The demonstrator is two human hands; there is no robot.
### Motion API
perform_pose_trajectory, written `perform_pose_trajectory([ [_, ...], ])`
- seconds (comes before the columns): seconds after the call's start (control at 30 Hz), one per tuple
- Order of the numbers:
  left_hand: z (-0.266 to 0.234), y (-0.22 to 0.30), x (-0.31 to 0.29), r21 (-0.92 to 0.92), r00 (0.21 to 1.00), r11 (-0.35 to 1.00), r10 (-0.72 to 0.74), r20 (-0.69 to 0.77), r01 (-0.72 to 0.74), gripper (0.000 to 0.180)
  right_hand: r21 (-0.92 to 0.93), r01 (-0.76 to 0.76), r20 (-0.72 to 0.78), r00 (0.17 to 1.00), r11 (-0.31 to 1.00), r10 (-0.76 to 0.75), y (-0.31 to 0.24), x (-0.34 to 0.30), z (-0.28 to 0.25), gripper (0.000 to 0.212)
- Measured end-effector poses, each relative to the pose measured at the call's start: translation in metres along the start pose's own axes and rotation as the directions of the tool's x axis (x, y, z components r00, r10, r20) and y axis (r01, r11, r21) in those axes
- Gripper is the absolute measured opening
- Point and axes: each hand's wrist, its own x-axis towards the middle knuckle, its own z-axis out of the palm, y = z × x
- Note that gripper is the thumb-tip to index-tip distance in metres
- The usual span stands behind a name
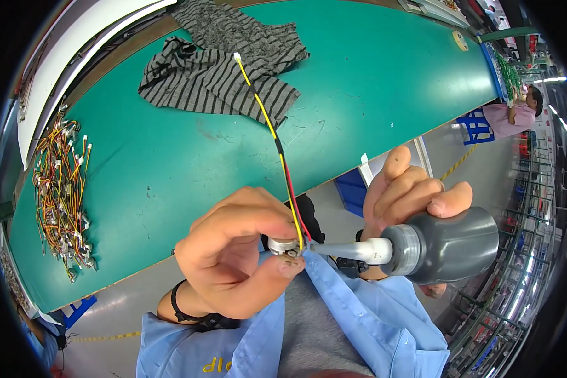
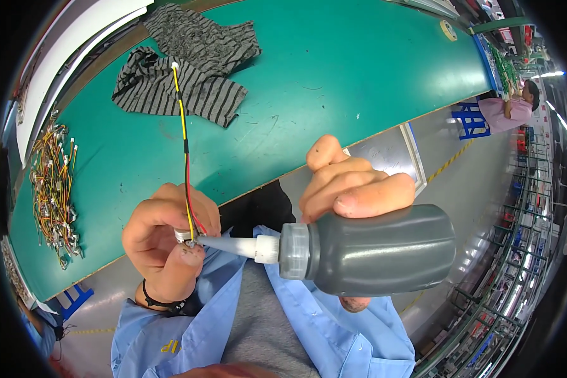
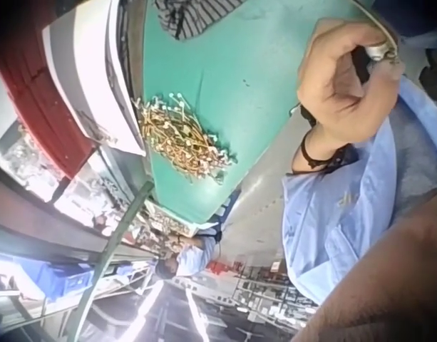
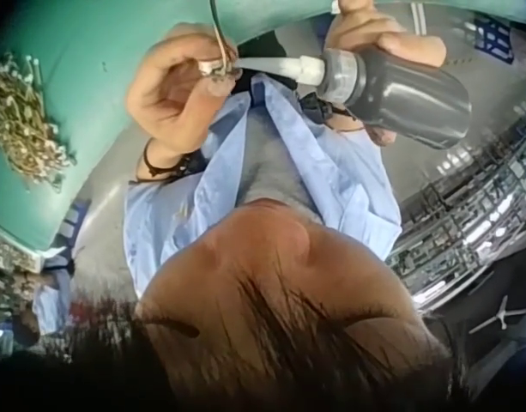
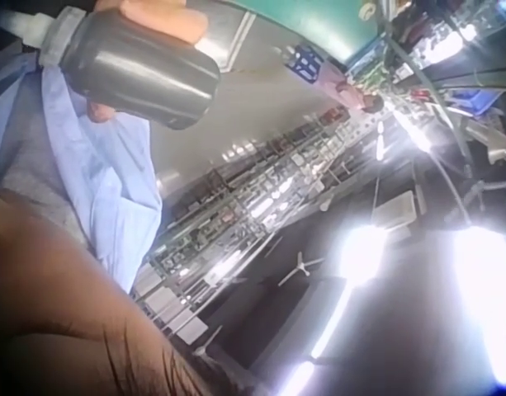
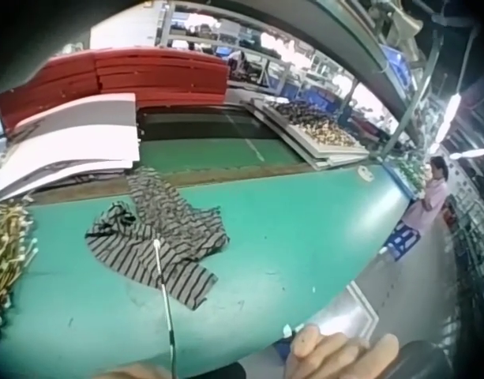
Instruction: The person picks up a wire assembly from a pile, applies liquid from a squeeze bottle to the component at the end of the wires, and places it onto a white board, repeating the process for several more assemblies.
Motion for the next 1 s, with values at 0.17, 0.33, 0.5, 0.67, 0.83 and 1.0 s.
perform_pose_trajectory([
  [0.17,0.0026,0.0046,0.0026,0.132,0.996,0.991,-0.025,0.081,0.014,0.022,0.01,-0.017,0.0,1.0,1.0,0.017,-0.0052,-0.0004,-0.0003,0.066],
  [0.33,0.0064,0.0075,-0.0008,0.12,0.996,0.991,-0.07,0.06,0.062,0.022,0.027,-0.013,0.014,1.0,1.0,0.013,-0.006,-0.0006,-0.0018,0.065],
  [0.5,0.007,0.0078,-0.0011,0.117,0.994,0.99,-0.089,0.06,0.081,0.022,-0.009,-0.01,0.029,1.0,1.0,0.01,-0.0058,-0.0022,-0.002,0.075],
  [0.67,0.0084,0.0053,-0.0026,0.014,0.999,0.999,-0.049,-0.001,0.049,0.031,-0.036,-0.003,0.032,0.999,0.999,0.004,-0.0065,-0.0041,-0.0035,0.074],
  [0.83,0.0059,0.0064,-0.0013,0.125,0.999,0.992,-0.008,0.036,0.004,0.028,-0.046,-0.008,0.027,1.0,0.999,0.009,-0.0044,-0.0061,-0.0038,0.071],
  [1.0,0.0055,0.008,0.0004,0.213,0.995,0.977,-0.027,0.096,0.006,0.024,-0.051,-0.01,0.018,1.0,0.999,0.011,-0.004,-0.0068,-0.0046,0.069],
])
